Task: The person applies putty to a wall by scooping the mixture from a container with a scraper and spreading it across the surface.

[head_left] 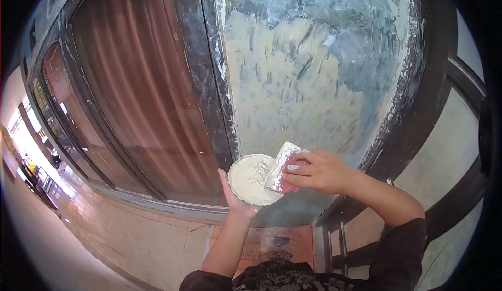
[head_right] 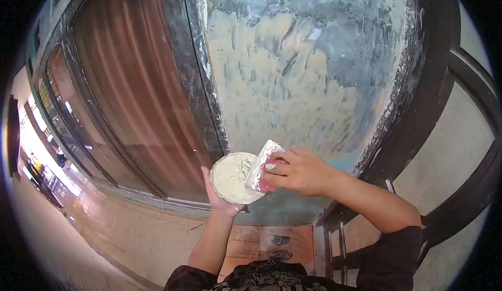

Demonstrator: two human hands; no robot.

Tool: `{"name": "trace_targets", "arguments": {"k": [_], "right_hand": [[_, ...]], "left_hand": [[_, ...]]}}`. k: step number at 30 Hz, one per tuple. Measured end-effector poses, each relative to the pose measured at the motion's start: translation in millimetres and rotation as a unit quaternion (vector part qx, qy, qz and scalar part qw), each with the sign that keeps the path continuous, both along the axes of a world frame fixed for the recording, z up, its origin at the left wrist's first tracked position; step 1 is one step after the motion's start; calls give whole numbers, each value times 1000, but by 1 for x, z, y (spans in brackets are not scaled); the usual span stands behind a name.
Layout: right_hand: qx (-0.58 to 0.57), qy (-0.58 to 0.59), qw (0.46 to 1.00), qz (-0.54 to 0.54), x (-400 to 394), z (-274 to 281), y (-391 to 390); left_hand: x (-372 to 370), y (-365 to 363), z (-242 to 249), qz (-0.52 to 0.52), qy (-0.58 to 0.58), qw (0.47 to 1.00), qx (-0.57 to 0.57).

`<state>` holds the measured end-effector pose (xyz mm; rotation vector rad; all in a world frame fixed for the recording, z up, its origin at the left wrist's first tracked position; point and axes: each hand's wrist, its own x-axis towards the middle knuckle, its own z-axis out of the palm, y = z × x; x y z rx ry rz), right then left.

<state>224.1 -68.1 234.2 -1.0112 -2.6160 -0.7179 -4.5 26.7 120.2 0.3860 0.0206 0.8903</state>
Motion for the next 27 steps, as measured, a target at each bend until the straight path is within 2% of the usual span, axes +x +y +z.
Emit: {"name": "trace_targets", "arguments": {"k": [9, 21, 24, 26, 27], "right_hand": [[57, 5, 998, -35, -12, -10, -2], [72, 93, 988, -99, -14, -12, -1], [57, 124, 979, -153, 4, -15, 2], [14, 233, 947, -222, 27, -27, 9], [14, 232, 946, -226, 39, -37, 10]], "left_hand": [[2, 5, -3, -20, 15, 999, 28], [2, 6, -3, -49, 3, 999, 21], [-6, 6, -18, -51, -13, 998, 20], [-17, 4, -32, -18, -29, 999, 15], [-22, 2, -38, -25, -55, 998, 15]]}}
